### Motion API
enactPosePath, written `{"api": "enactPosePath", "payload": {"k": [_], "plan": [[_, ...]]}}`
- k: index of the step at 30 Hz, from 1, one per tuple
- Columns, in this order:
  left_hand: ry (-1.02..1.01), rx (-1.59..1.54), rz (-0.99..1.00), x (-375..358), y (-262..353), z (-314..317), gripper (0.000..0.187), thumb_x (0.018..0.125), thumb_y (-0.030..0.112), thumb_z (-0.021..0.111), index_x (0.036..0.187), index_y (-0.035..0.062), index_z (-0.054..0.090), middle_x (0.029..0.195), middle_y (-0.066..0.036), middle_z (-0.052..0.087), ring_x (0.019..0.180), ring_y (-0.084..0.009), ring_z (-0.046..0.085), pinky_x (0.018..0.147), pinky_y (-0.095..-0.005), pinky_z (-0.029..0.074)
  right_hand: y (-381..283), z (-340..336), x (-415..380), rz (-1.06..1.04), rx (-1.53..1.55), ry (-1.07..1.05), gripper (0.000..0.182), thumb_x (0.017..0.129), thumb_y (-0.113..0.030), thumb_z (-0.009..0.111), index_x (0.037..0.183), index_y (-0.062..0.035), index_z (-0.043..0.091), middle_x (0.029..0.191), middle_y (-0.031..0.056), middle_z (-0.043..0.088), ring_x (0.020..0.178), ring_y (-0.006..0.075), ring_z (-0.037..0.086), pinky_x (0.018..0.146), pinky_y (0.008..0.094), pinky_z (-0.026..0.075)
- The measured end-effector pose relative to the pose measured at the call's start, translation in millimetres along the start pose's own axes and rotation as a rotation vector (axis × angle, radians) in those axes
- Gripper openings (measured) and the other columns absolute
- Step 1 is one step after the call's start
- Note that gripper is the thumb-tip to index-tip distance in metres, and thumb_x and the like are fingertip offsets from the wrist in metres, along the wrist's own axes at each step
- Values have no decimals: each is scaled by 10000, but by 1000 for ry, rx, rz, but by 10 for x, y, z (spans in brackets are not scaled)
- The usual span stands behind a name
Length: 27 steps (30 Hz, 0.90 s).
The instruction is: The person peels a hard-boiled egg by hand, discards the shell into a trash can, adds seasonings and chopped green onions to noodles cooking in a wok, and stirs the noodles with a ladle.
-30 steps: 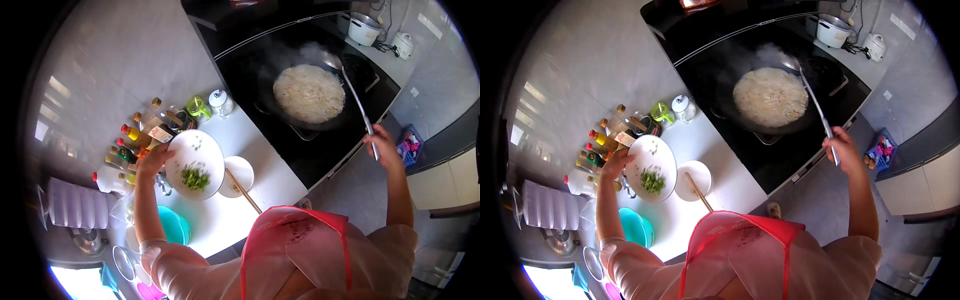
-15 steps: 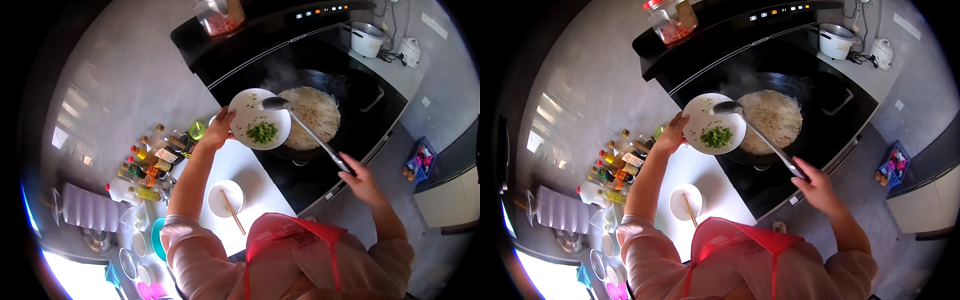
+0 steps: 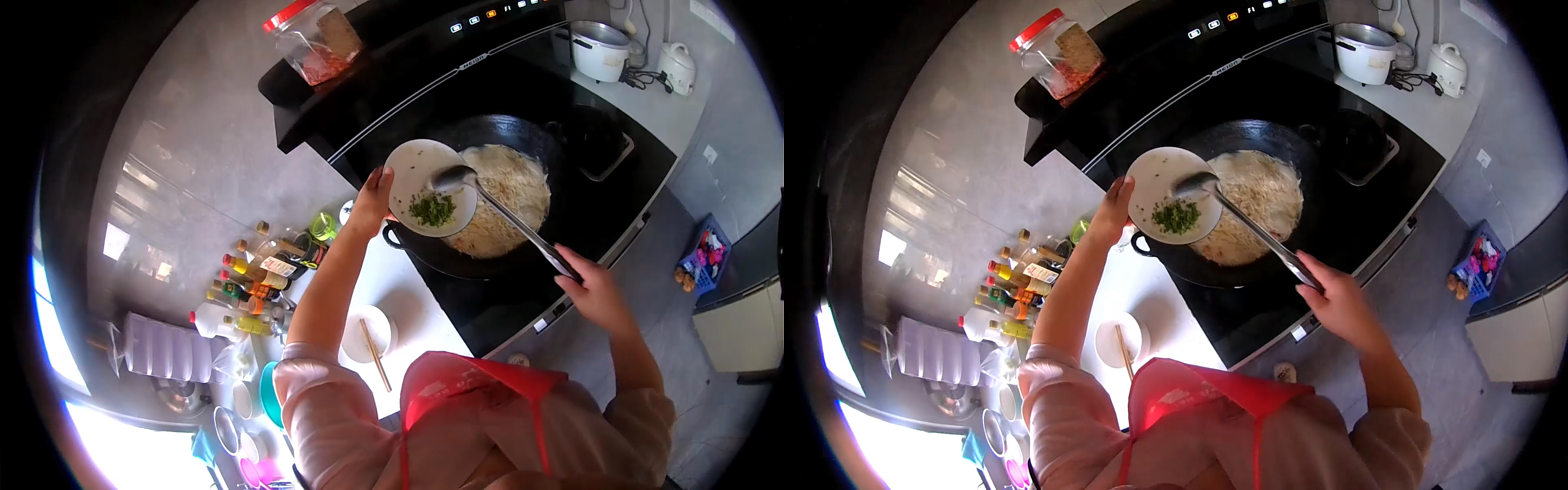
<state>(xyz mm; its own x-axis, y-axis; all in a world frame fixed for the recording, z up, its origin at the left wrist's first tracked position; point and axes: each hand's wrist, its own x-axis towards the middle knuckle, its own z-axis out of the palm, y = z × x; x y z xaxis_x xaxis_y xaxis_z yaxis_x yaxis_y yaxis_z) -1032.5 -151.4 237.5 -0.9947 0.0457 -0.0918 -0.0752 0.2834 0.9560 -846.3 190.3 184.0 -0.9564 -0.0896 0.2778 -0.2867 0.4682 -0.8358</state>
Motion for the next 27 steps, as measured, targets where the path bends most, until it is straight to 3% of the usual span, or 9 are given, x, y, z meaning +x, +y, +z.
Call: {"api": "enactPosePath", "payload": {"k": [4, 8, 14, 17, 21, 23, 24, 26, 27], "plan": [[110, -10, -25, 9, 109, 150, 544, 898, 453, 444, 1269, 58, 402, 1070, -106, 560, 853, -223, 603, 561, -350, 543, 134, 227, 147, -173, -36, 18, 514, 760, -88, 633, 1251, -115, 483, 924, 167, 614, 782, 320, 612, 677, 350, 492], [102, -34, -56, 59, 191, 96, 555, 880, 502, 446, 1243, 83, 451, 1051, -81, 582, 838, -183, 594, 575, -316, 511, 187, 82, 68, -132, -139, -38, 529, 740, -83, 637, 1247, -135, 494, 839, 133, 603, 710, 300, 601, 630, 375, 482], [193, 57, -90, 97, 198, 81, 515, 888, 465, 459, 1214, 67, 475, 1035, -88, 588, 871, -173, 579, 593, -306, 497, 441, -240, 135, -301, -670, 113, 582, 697, -32, 635, 1240, -204, 517, 675, 83, 508, 580, 243, 552, 505, 328, 439], [183, 186, 29, 169, 122, 5, 500, 894, 439, 449, 1222, 62, 462, 1028, -120, 573, 815, -249, 607, 490, -350, 537, 483, -288, 162, -275, -706, 189, 579, 701, -40, 642, 1241, -205, 516, 684, 76, 514, 585, 235, 554, 515, 335, 448], [177, 188, 39, 143, 154, 97, 473, 896, 430, 447, 1193, 65, 490, 993, -110, 584, 792, -236, 608, 431, -336, 523, 324, -19, 214, -293, -305, 178, 577, 699, -61, 658, 1236, -216, 512, 698, 80, 535, 567, 262, 559, 495, 365, 452], [218, 206, 48, 68, 228, 204, 462, 899, 422, 450, 1176, 57, 506, 980, -115, 594, 842, -238, 594, 571, -337, 526, 331, 55, 213, -305, -286, 186, 585, 693, -62, 655, 1235, -227, 510, 706, 79, 542, 567, 272, 560, 488, 370, 448], [221, 211, 48, 88, 207, 171, 462, 899, 422, 450, 1176, 57, 506, 980, -115, 594, 842, -238, 594, 571, -337, 526, 368, 43, 192, -283, -391, 176, 594, 689, -57, 654, 1239, -227, 508, 709, 78, 545, 570, 271, 561, 486, 369, 446], [259, 407, 145, 134, 168, 99, 467, 900, 420, 450, 1164, 40, 518, 994, -132, 595, 909, -241, 568, 752, -326, 469, 462, -61, 139, -264, -549, 164, 613, 676, -35, 648, 1243, -221, 509, 702, 77, 546, 574, 264, 561, 480, 370, 441], [262, 405, 140, 123, 166, 83, 467, 900, 420, 450, 1164, 40, 518, 994, -132, 595, 909, -241, 568, 752, -326, 469, 487, -106, 125, -265, -549, 158, 613, 676, -35, 648, 1243, -221, 509, 702, 77, 546, 574, 264, 561, 480, 370, 441]]}}
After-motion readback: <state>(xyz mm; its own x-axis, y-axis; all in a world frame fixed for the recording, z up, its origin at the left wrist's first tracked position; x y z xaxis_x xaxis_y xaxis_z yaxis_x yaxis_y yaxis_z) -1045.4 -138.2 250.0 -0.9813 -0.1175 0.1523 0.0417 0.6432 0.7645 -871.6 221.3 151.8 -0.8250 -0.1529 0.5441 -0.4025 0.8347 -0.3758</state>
